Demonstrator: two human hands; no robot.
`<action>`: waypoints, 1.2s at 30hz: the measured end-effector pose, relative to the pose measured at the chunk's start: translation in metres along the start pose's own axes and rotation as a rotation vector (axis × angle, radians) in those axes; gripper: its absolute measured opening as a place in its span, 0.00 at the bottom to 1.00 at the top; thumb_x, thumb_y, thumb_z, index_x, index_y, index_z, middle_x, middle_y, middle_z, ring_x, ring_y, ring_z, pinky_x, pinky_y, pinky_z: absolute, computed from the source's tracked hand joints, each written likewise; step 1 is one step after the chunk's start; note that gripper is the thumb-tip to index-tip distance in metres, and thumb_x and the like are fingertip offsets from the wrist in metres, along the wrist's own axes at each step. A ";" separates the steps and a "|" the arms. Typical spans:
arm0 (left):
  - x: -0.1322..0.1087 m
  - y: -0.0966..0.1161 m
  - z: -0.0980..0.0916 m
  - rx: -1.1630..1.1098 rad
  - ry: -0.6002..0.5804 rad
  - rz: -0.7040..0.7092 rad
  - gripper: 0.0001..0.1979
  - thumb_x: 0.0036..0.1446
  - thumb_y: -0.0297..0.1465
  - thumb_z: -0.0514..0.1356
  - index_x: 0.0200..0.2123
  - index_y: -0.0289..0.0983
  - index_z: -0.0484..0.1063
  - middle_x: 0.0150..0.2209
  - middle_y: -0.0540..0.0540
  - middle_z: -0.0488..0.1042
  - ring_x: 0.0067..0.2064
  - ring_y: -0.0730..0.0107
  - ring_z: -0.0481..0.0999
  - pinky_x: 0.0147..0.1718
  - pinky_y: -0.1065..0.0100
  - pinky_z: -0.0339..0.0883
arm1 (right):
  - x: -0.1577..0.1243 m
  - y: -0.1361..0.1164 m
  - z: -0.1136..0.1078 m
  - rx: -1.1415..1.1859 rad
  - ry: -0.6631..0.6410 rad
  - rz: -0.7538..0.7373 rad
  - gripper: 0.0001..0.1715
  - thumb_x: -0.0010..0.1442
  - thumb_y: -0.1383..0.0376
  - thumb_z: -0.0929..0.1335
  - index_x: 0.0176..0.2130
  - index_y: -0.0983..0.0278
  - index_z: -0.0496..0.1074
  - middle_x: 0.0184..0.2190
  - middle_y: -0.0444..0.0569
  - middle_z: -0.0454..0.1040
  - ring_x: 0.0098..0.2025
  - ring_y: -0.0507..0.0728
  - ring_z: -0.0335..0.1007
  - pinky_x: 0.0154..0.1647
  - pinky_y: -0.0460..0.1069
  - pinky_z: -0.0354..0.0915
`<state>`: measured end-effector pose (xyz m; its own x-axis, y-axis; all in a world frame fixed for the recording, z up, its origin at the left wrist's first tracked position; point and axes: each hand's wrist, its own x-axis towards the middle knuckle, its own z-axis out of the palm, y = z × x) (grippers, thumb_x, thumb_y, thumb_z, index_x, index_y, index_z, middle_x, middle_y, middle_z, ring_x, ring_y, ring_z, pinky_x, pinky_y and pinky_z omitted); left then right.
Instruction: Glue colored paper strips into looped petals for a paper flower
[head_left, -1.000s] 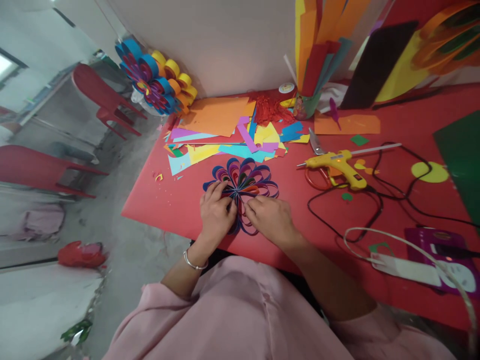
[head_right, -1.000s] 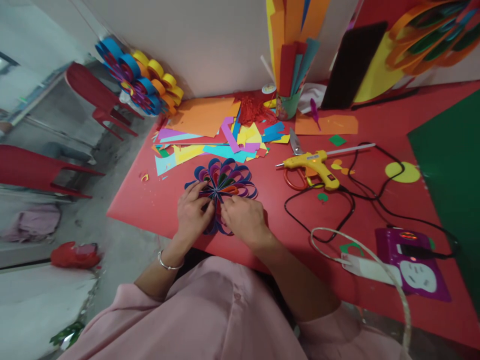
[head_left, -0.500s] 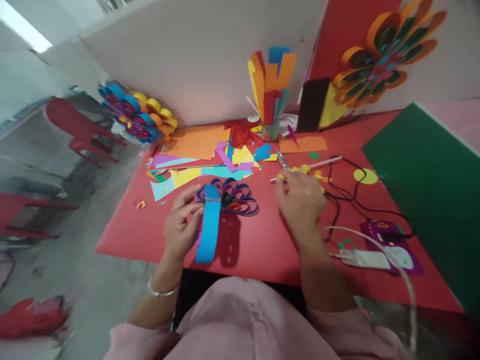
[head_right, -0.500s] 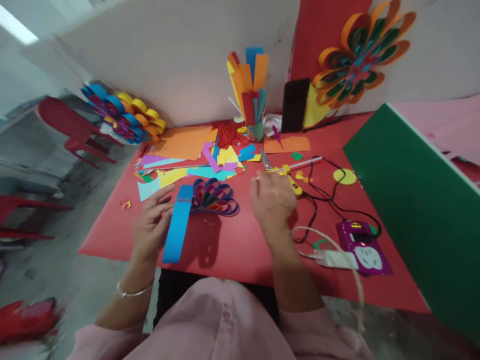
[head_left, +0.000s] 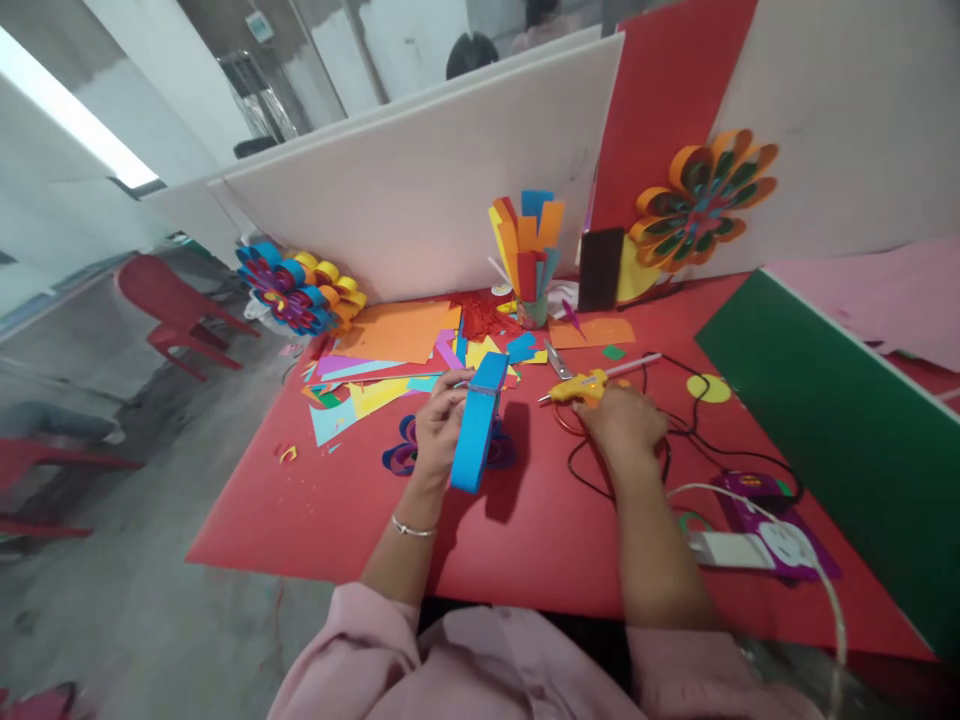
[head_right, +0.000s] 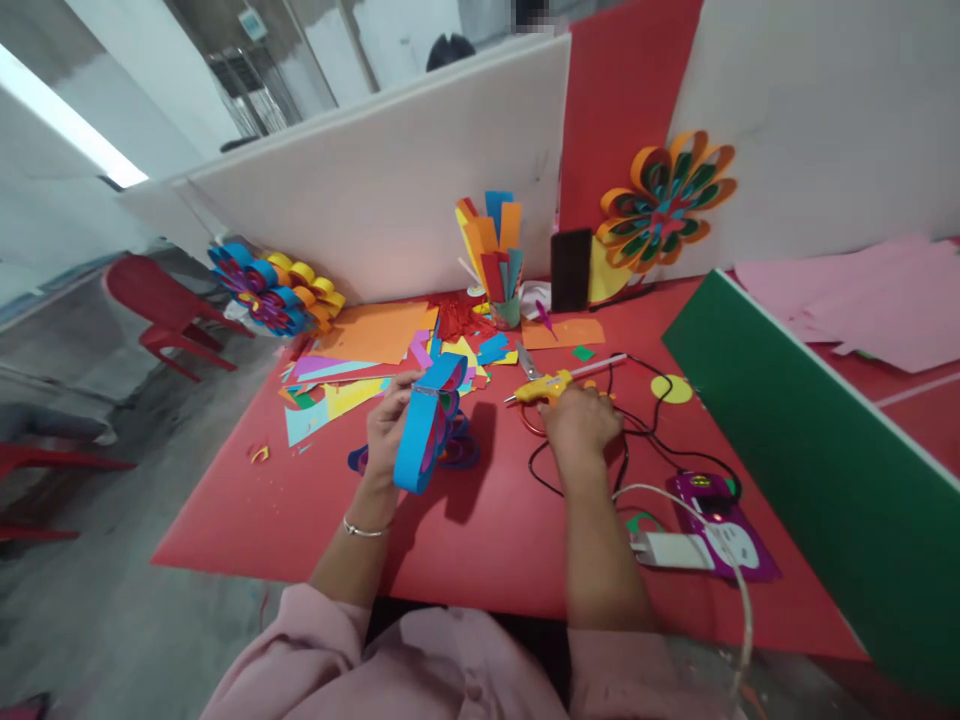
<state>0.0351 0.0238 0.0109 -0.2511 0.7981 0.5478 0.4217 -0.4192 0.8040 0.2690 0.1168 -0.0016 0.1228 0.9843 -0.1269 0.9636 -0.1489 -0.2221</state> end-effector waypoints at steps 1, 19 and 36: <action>0.002 0.000 0.002 -0.012 0.008 -0.001 0.14 0.70 0.41 0.62 0.37 0.41 0.82 0.56 0.39 0.78 0.55 0.58 0.81 0.56 0.54 0.78 | 0.002 0.001 0.000 0.008 -0.008 0.005 0.30 0.64 0.49 0.70 0.54 0.70 0.77 0.52 0.70 0.78 0.57 0.72 0.76 0.49 0.60 0.70; 0.008 -0.008 0.002 0.087 0.094 0.005 0.17 0.70 0.45 0.61 0.38 0.40 0.83 0.53 0.38 0.78 0.55 0.59 0.80 0.55 0.57 0.76 | -0.014 -0.010 -0.056 0.351 0.179 -0.064 0.34 0.63 0.46 0.67 0.60 0.63 0.75 0.50 0.62 0.82 0.50 0.71 0.78 0.46 0.58 0.68; 0.072 0.014 0.023 0.301 0.209 0.315 0.14 0.72 0.40 0.59 0.38 0.40 0.81 0.57 0.38 0.77 0.60 0.57 0.76 0.57 0.53 0.74 | -0.039 -0.025 -0.121 0.356 0.808 -0.285 0.30 0.65 0.44 0.68 0.52 0.64 0.72 0.42 0.58 0.77 0.44 0.66 0.75 0.41 0.57 0.69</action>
<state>0.0427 0.0859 0.0562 -0.2275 0.5354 0.8134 0.7309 -0.4581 0.5060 0.2688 0.0938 0.1260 0.1495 0.7356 0.6607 0.8693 0.2205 -0.4423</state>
